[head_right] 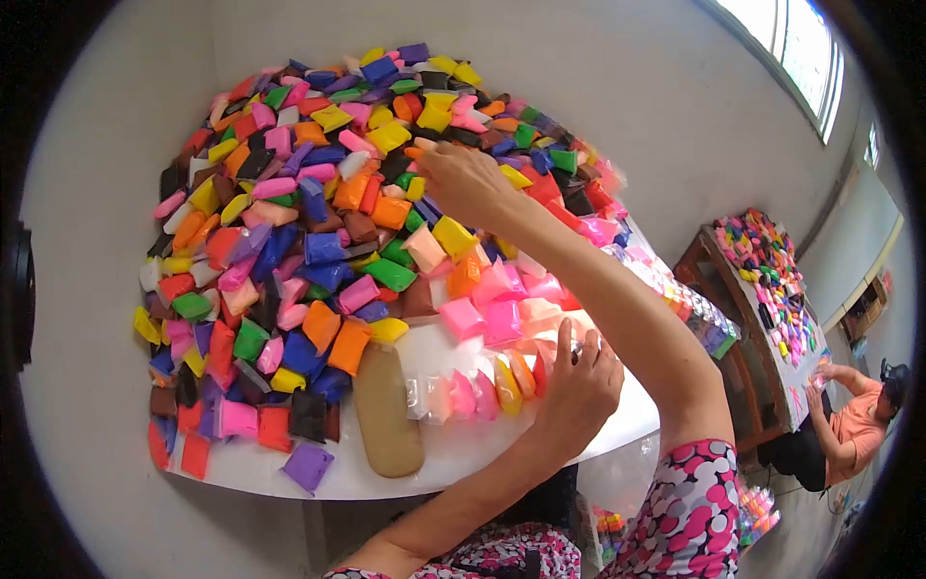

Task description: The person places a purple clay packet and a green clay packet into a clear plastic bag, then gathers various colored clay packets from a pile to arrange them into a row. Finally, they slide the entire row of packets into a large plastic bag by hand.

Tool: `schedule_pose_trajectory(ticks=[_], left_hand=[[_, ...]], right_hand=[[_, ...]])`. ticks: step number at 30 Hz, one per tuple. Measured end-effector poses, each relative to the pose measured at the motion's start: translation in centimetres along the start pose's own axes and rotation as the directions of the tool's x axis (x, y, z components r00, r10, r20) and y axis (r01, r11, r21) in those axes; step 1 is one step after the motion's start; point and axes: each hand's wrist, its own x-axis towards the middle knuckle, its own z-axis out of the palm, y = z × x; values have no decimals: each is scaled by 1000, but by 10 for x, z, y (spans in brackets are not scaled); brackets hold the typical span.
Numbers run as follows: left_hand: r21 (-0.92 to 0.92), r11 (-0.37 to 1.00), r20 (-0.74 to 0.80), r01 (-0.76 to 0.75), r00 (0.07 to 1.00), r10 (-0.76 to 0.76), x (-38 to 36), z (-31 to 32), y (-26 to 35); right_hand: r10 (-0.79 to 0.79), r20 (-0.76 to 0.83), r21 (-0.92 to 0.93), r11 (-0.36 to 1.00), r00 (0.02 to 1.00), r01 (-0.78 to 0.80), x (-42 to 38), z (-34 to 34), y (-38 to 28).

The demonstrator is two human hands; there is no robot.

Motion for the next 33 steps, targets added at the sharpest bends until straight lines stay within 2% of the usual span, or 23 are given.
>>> schedule_pose_trajectory(ticks=[4,7,10,11,14,15,16,18,20,21,22,23,25,26,27,28,29,30,32,33], left_hand=[[4,1000,51,-4,999,4,-2,-4,-2],[-25,999,145,-26,989,29,-2,-7,-1],[-216,976,-23,-7,1000,3,-8,22,9],[-152,988,-179,-13,984,-15,-15,22,8],[-250,968,-161,2,986,-44,-17,26,10],[-82,995,-91,-61,994,54,-12,12,2],[-164,983,248,-87,960,127,-4,-5,-2],[-77,988,-90,-134,988,127,-1,-7,-6],[-141,976,-179,-166,974,140,0,-6,-4],[-189,967,-213,-173,968,132,0,-11,-4],[-238,954,-245,-181,962,121,-1,-17,-4],[-274,945,-243,-178,964,111,0,-31,-2],[-448,886,-188,-123,981,42,-8,-61,12],[-530,843,-151,-90,988,11,-16,-72,21],[-613,788,-130,-63,991,-22,-26,-78,30],[-707,707,-101,-20,992,-73,-36,-84,36],[-773,631,-37,63,989,-143,-49,-85,41],[-825,546,35,142,979,-202,-58,-86,44],[-805,523,139,281,946,-294,-65,-88,46],[-793,537,129,286,942,-311,-72,-79,47]], right_hand=[[-2,58,48,999,998,-1,59,11,-40],[102,147,-12,995,984,-101,84,27,-78],[58,178,-96,995,982,-41,92,55,-92],[56,128,-116,992,990,-41,99,78,-86],[49,90,-30,998,995,-46,96,69,-76],[100,130,29,994,986,-105,91,49,-75],[149,174,85,983,973,-165,84,25,-71],[258,244,281,904,935,-323,58,-22,-58],[378,159,410,815,912,-409,14,-68,-51],[494,161,518,695,854,-499,-14,-91,-55],[600,84,541,643,796,-542,-42,-111,-60],[576,138,606,595,806,-528,-73,-130,-53],[697,76,677,489,713,-550,-137,-149,-52],[807,43,747,366,589,-555,-159,-156,-73],[826,35,782,328,562,-531,-191,-160,-72],[894,-45,832,281,447,-479,-217,-153,-78],[911,29,796,227,410,-561,-243,-161,-89],[908,6,794,250,418,-554,-275,-158,-89],[942,60,790,157,330,-592,-306,-156,-111],[951,57,766,153,303,-625,-314,-155,-120]])
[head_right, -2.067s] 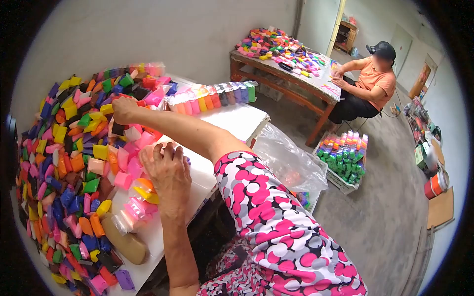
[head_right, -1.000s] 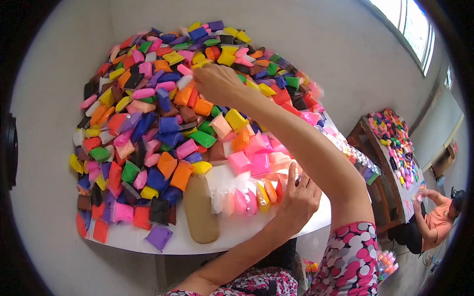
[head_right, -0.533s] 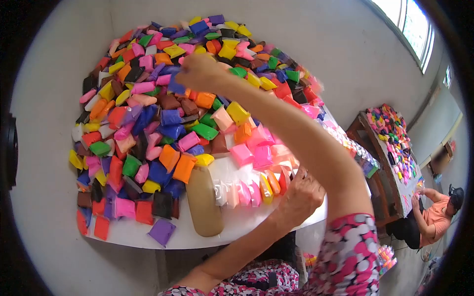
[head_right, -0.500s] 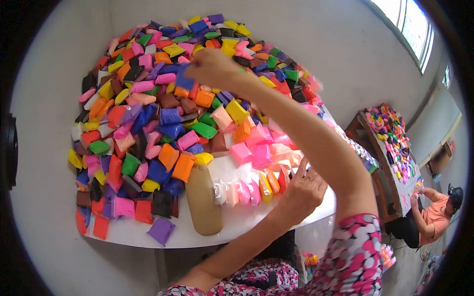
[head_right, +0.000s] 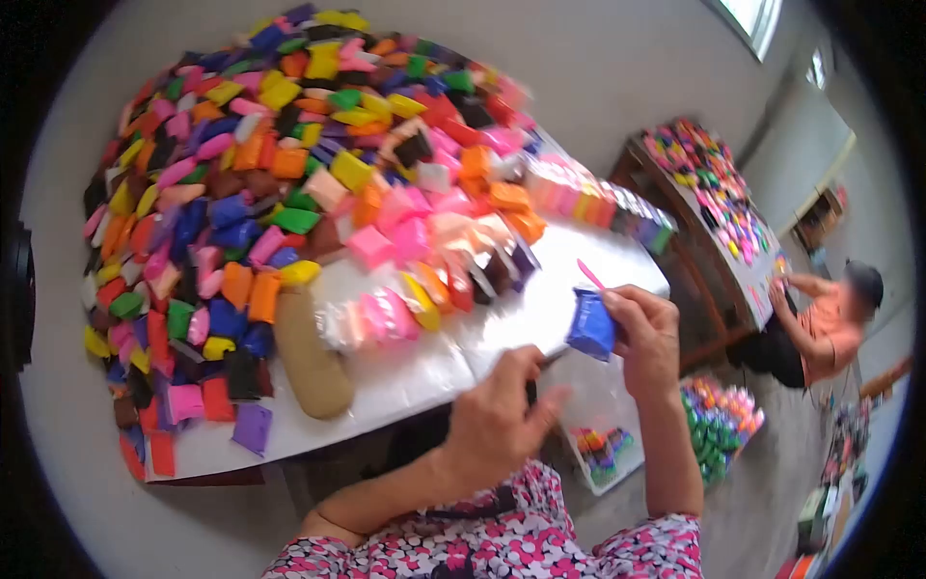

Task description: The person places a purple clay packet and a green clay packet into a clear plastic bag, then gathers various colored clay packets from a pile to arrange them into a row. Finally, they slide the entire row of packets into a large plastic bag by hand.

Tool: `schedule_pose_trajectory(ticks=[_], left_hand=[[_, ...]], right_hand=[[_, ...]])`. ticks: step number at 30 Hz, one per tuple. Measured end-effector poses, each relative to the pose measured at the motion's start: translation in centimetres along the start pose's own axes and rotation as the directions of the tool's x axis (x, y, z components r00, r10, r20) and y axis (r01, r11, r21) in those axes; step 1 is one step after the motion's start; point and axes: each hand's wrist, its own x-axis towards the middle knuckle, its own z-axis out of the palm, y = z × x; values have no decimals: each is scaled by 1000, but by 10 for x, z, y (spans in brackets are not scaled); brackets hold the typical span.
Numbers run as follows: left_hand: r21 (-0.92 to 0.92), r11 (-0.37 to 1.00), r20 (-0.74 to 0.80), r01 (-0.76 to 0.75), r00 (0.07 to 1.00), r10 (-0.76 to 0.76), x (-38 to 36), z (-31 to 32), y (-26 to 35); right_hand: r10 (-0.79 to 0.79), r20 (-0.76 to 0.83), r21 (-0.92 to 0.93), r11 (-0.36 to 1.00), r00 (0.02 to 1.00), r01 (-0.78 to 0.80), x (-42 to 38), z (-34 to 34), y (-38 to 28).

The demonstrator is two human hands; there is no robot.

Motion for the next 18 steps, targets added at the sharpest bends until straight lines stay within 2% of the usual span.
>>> schedule_pose_trajectory(ticks=[1,2,3,4,5,6,7,8,12,15,18], left_hand=[[-11,996,53,92,994,-91,-1,0,-1],[-43,993,81,107,991,-103,-3,3,-6],[-98,989,145,114,984,-99,0,2,-8],[-138,990,147,36,989,-16,0,5,-15],[-149,988,168,42,986,-17,2,5,-13],[-160,987,160,28,987,-2,2,6,-13],[-87,996,190,-1,982,17,2,6,-11],[-80,996,194,-33,980,48,3,6,-14],[6,990,202,-144,969,140,3,10,-17],[57,985,228,-164,962,147,3,12,-19],[42,992,277,-115,956,99,5,9,-17]], right_hand=[[22,-31,-38,999,999,-24,-12,0,4],[4,-85,-78,997,996,-10,-20,4,8],[-25,-75,-156,988,997,13,-25,3,12],[-66,-58,-177,983,996,55,-28,2,18],[-131,-24,-209,970,991,123,-28,1,24],[-118,-11,-196,974,993,114,-29,0,28],[-147,30,-229,962,989,150,-29,-5,32],[-143,31,-169,975,989,146,-30,-3,32],[-194,35,-177,964,980,197,-31,0,39],[-241,32,-211,947,970,242,-26,1,51],[-326,42,-271,906,944,325,-26,3,54]])
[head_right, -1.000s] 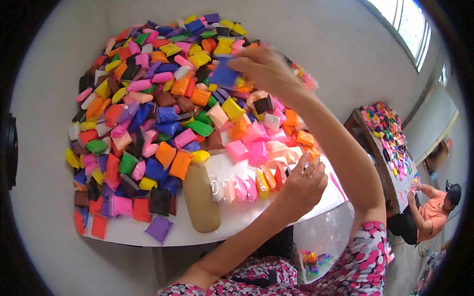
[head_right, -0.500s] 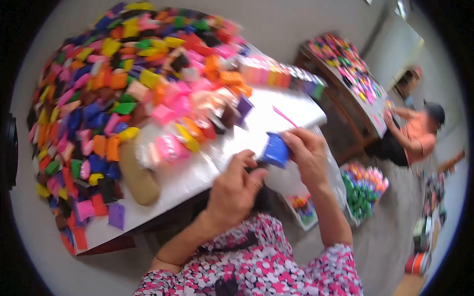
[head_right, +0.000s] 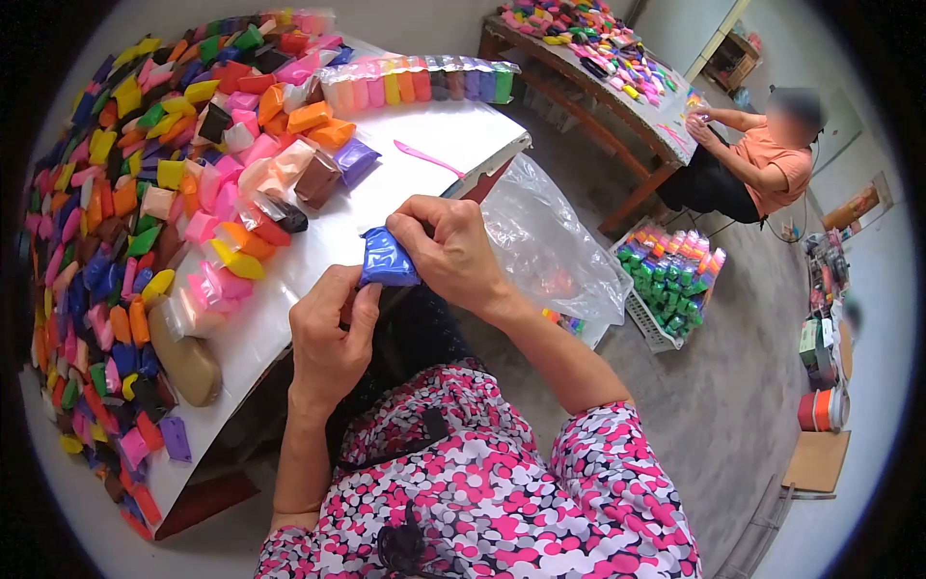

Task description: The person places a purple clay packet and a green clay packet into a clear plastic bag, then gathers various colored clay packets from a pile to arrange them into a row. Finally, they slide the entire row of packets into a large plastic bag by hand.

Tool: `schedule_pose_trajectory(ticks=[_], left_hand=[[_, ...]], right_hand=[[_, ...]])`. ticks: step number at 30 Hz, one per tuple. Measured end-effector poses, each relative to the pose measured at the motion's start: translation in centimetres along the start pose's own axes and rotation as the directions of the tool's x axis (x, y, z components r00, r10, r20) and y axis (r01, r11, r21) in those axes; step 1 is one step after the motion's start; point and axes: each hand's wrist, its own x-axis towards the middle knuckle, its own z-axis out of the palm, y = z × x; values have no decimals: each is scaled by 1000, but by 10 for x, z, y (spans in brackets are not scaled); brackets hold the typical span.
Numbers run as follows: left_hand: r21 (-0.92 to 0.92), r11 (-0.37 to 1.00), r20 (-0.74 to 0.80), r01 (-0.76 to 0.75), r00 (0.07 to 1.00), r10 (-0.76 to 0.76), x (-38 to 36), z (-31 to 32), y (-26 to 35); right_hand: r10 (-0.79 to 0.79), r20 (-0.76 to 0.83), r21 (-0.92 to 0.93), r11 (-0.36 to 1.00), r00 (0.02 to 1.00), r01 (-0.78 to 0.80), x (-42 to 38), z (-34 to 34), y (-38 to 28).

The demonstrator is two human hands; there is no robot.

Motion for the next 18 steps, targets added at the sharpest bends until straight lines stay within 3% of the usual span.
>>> schedule_pose_trajectory(ticks=[3,6,9,14,18], left_hand=[[29,998,23,-60,998,59,0,-2,-6],[34,999,-66,-33,997,36,1,4,-8],[24,998,-113,62,992,-59,0,4,-16],[47,998,-108,29,994,-24,3,4,-17],[101,994,-87,-38,995,47,5,3,-17]], right_hand=[[3,16,-60,998,1000,-2,-1,1,1],[196,176,43,978,965,-206,0,-4,5],[68,-97,-4,998,993,-69,-7,0,12],[-367,163,-376,835,916,402,-22,-10,2],[-460,149,-425,769,875,477,-22,-2,14]])
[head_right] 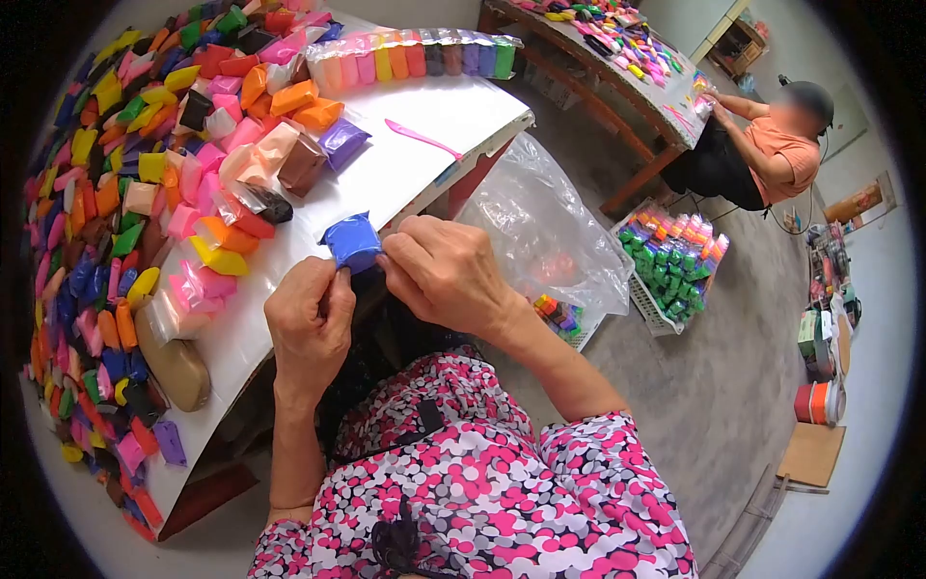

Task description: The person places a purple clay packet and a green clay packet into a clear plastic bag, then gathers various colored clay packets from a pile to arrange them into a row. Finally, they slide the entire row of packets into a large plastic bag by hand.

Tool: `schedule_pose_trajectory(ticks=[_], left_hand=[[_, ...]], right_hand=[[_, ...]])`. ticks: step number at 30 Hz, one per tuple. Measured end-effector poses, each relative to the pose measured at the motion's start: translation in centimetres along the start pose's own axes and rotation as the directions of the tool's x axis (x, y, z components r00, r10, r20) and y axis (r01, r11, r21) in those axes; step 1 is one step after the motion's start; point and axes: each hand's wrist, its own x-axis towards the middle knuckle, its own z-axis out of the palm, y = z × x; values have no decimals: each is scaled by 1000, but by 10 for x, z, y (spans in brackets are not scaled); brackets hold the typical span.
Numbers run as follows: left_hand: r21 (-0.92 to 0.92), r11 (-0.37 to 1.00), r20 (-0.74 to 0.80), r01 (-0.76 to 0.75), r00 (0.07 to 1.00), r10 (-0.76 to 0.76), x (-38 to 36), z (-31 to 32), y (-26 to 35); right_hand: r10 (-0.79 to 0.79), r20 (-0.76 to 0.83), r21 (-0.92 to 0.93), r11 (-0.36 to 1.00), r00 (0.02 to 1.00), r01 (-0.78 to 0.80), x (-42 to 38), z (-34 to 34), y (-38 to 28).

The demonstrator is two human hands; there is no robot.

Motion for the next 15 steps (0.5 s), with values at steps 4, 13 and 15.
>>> schedule_pose_trajectory(ticks=[4,13,15], left_hand=[[-39,996,39,-81,996,83,0,-5,-7],[-106,994,115,-13,993,25,-4,-7,-11],[-58,997,136,-46,989,54,-5,-8,-13]], right_hand=[[6,16,126,992,1000,-8,-1,0,0],[288,73,408,865,955,-292,-21,11,-5],[242,45,364,900,969,-241,-19,9,-4]])
